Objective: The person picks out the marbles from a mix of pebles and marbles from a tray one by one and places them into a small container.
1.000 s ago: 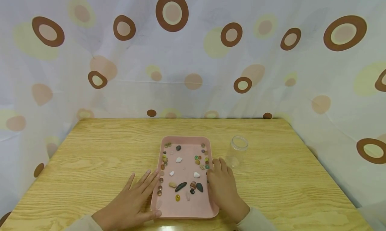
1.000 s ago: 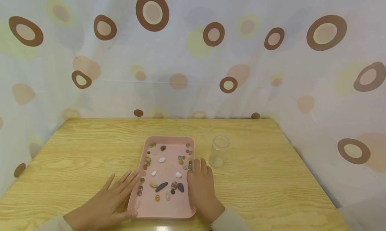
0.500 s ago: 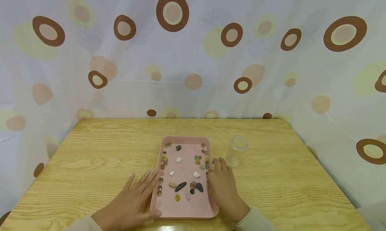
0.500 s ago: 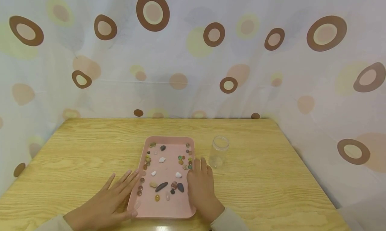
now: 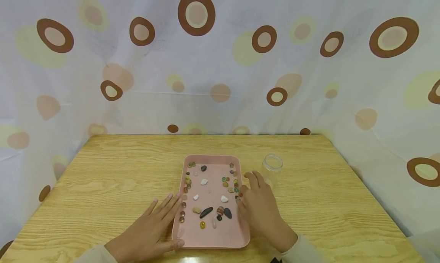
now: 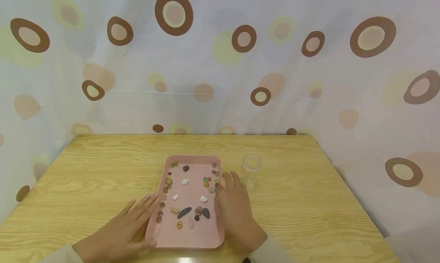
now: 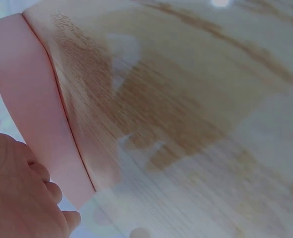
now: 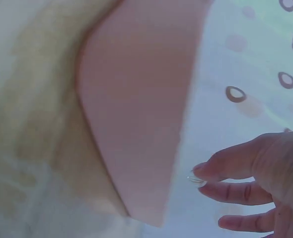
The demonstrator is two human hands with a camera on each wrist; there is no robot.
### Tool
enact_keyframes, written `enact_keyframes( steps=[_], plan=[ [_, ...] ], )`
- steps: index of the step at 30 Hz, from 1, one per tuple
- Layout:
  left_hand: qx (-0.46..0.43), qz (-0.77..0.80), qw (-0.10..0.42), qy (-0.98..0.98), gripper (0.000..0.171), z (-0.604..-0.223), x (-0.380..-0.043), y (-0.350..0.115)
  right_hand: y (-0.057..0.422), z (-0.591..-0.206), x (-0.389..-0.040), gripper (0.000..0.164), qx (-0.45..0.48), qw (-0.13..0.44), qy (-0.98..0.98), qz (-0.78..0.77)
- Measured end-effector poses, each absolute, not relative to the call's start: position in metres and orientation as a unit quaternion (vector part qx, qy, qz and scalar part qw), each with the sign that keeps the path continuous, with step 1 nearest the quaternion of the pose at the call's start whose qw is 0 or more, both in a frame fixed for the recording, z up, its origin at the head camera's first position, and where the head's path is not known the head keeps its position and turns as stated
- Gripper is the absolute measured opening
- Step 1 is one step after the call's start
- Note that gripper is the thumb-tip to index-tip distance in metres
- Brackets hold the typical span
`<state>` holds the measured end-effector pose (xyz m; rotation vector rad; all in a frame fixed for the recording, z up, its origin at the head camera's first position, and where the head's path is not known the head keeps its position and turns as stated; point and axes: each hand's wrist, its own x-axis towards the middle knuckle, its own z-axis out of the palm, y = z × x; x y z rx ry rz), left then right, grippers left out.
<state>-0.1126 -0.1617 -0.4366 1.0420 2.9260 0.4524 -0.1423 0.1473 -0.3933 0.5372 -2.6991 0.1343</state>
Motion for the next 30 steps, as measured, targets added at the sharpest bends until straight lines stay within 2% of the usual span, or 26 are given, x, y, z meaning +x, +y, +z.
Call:
enact_keyframes(
  steps=[9,13,20,30],
  plan=[
    [0.332,0.140,0.009,0.933,0.090,-0.434,-0.113,-0.162,0.189,-0.351,-0.157,0.013,0.169,0.310,-0.929,0.109],
    [0.326,0.145,0.022,0.934,0.091,-0.434,-0.113,-0.162,0.210,-0.343,-0.168,0.013,0.142,0.334,-0.924,0.117],
    [0.333,0.143,0.023,0.932,0.090,-0.433,-0.114,-0.163,0.232,-0.345,-0.181,0.014,0.100,0.313,-0.937,0.115],
    [0.332,0.153,0.031,0.930,0.091,-0.434,-0.113,-0.162,0.237,-0.353,-0.185,0.015,0.086,0.275,-0.949,0.125]
  ],
)
